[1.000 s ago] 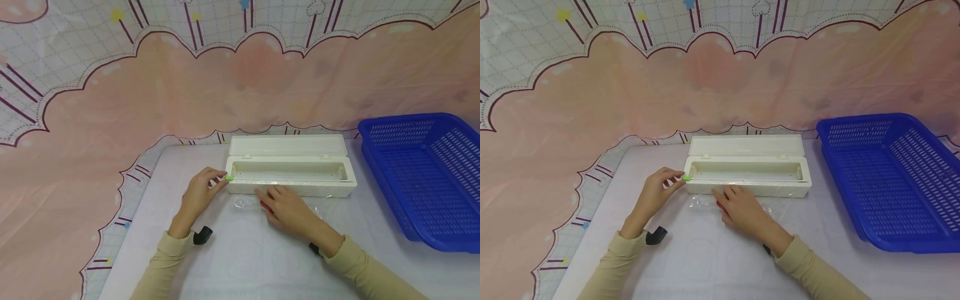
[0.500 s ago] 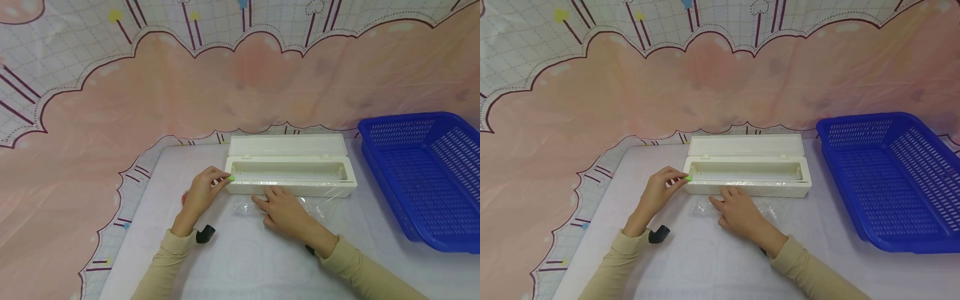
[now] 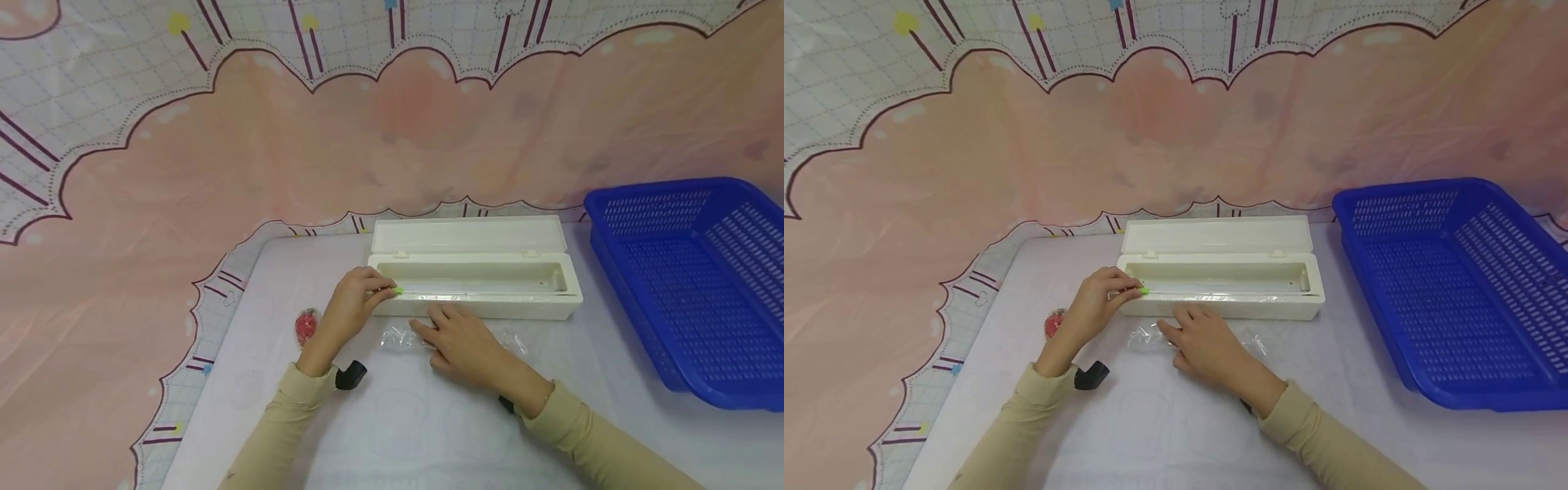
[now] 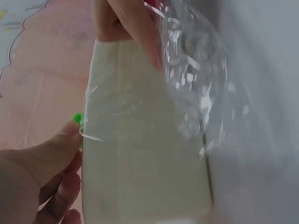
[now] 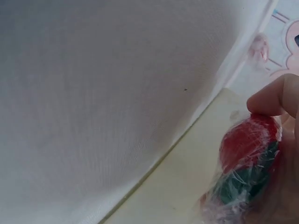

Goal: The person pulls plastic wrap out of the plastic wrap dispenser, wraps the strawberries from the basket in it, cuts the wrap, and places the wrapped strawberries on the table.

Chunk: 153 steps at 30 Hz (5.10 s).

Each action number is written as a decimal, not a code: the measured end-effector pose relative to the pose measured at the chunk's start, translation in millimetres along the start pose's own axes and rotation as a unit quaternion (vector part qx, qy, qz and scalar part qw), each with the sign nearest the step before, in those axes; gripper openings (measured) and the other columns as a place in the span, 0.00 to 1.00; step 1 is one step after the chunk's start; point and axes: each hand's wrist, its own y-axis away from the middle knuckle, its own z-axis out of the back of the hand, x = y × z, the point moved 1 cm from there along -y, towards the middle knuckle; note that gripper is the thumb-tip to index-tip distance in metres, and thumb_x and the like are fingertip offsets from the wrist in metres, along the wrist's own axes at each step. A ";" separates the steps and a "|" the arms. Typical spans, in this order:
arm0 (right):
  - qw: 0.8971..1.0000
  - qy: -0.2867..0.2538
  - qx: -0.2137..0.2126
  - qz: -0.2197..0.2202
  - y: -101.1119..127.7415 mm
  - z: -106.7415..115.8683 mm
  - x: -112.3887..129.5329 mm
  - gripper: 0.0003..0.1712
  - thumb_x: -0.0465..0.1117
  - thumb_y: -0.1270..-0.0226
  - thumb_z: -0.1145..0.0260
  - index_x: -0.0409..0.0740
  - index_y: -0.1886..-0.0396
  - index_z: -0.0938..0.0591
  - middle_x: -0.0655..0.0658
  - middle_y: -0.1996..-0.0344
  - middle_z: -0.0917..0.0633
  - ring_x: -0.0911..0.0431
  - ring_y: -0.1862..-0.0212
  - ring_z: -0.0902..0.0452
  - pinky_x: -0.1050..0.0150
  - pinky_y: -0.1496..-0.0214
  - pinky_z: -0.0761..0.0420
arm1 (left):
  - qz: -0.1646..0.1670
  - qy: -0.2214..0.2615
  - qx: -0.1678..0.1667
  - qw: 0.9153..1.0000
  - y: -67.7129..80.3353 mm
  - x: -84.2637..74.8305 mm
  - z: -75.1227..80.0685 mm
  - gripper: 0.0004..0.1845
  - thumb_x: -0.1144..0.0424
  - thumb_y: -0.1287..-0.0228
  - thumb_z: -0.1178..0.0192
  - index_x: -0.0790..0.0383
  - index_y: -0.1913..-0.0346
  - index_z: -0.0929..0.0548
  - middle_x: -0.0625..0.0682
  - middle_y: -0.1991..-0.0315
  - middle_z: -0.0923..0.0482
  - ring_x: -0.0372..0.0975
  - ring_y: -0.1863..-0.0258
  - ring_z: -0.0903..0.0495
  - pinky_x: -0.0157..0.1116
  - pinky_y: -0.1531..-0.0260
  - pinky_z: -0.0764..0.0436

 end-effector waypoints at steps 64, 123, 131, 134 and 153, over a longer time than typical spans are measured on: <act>0.979 -0.129 0.158 0.029 23.4 6.4 -8.0 0.32 0.40 0.32 0.43 0.52 0.27 0.31 0.38 0.49 0.19 0.47 0.50 0.23 0.53 0.49 0.21 | -0.189 0.043 0.308 0.931 -117.4 -113.5 -79.7 0.08 0.61 0.33 0.35 0.58 0.70 0.14 0.44 0.79 0.23 0.30 0.80 0.33 0.25 0.75 0.33; 0.970 -0.157 0.185 0.007 23.7 -1.7 -8.4 0.31 0.41 0.30 0.42 0.54 0.27 0.31 0.45 0.47 0.25 0.53 0.46 0.28 0.58 0.44 0.23 | -0.317 -0.182 0.346 0.864 -187.8 -163.4 -122.1 0.48 0.32 0.54 0.28 0.42 0.29 0.31 0.43 0.26 0.39 0.38 0.25 0.45 0.41 0.27 0.48; 0.970 -0.155 0.189 0.004 24.7 -3.4 -9.0 0.31 0.42 0.30 0.42 0.55 0.27 0.32 0.45 0.47 0.26 0.54 0.47 0.28 0.60 0.46 0.23 | -0.283 -0.115 0.410 0.860 -188.3 -151.9 -125.7 0.45 0.34 0.46 0.33 0.50 0.28 0.30 0.43 0.21 0.48 0.37 0.23 0.47 0.37 0.25 0.48; 0.971 -0.150 0.185 0.004 25.5 -3.6 -10.9 0.31 0.42 0.30 0.42 0.55 0.27 0.32 0.45 0.47 0.26 0.53 0.46 0.28 0.60 0.46 0.22 | -0.266 -0.083 0.417 0.865 -186.9 -149.0 -125.5 0.44 0.35 0.44 0.34 0.53 0.28 0.30 0.44 0.21 0.51 0.36 0.23 0.50 0.32 0.25 0.49; 0.977 -0.135 0.164 0.015 26.2 0.4 -10.6 0.31 0.41 0.32 0.41 0.53 0.29 0.30 0.45 0.50 0.26 0.53 0.49 0.28 0.60 0.49 0.22 | -0.254 -0.154 0.395 0.869 -180.4 -155.4 -125.3 0.36 0.32 0.39 0.42 0.52 0.36 0.23 0.47 0.21 0.48 0.38 0.27 0.38 0.34 0.30 0.36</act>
